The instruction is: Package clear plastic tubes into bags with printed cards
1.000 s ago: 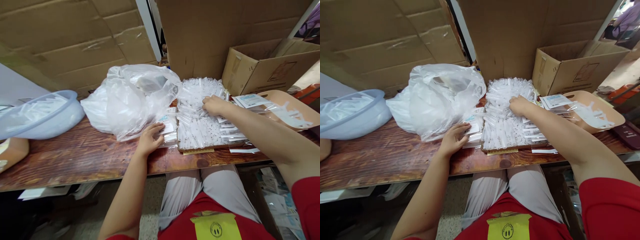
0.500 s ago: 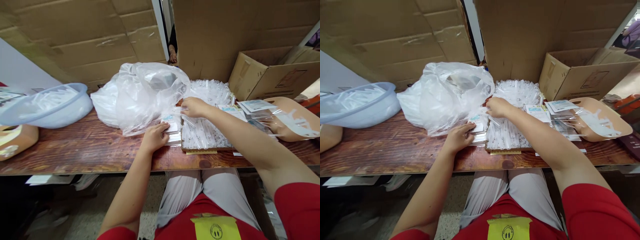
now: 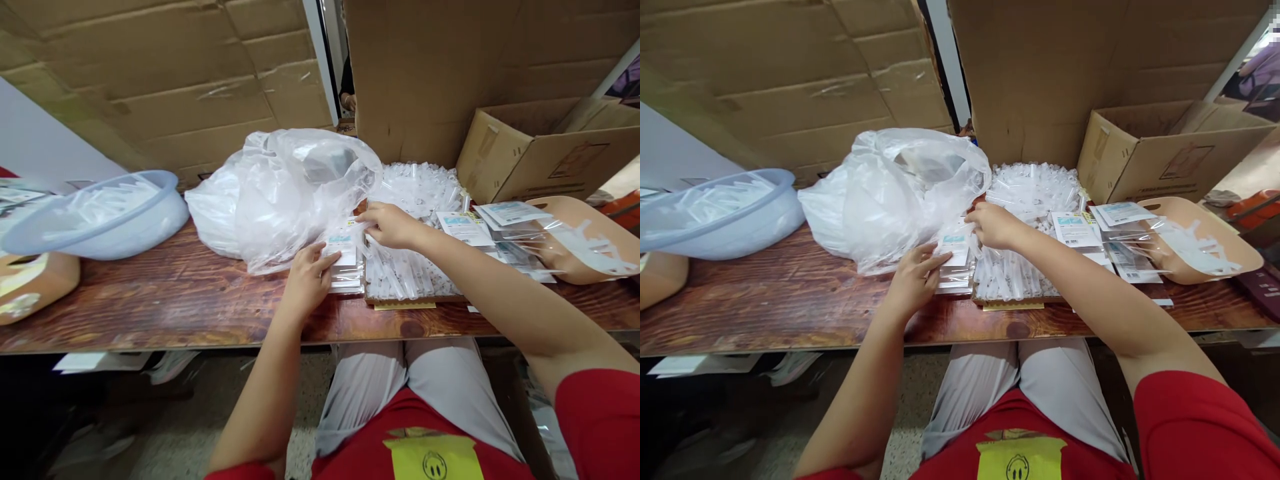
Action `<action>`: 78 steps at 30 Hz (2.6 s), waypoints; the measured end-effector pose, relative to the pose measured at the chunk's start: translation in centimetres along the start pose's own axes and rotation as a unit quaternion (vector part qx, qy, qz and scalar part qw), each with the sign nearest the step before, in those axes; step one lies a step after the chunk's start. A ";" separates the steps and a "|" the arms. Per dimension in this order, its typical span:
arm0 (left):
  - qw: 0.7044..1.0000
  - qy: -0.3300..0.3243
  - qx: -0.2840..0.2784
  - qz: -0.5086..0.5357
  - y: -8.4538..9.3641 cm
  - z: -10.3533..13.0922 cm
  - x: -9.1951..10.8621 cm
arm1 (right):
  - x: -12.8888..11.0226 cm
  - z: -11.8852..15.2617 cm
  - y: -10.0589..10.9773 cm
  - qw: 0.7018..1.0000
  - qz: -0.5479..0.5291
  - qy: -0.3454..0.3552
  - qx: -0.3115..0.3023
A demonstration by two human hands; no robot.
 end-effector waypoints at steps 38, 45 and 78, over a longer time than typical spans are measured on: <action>0.737 0.143 0.312 0.582 0.5 2.8 10.3 | -4.6 12.6 1.7 0.932 -0.346 -0.026 0.107; 0.808 0.035 0.317 0.495 1.3 3.4 12.9 | -5.6 12.6 2.1 0.930 -0.367 -0.027 0.022; 0.994 -0.028 -0.083 0.067 0.3 -3.2 -0.6 | 23.6 15.5 4.3 0.944 -0.067 -0.225 -0.233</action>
Point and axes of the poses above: each hand's wrist, its own z-axis away from the middle knuckle, its own y-axis out of the back of the hand, x = y × z, the point moved 4 cm from there along -z, towards the middle knuckle, and after that the axes turned 15 degrees about z, right-handed, at the moved point
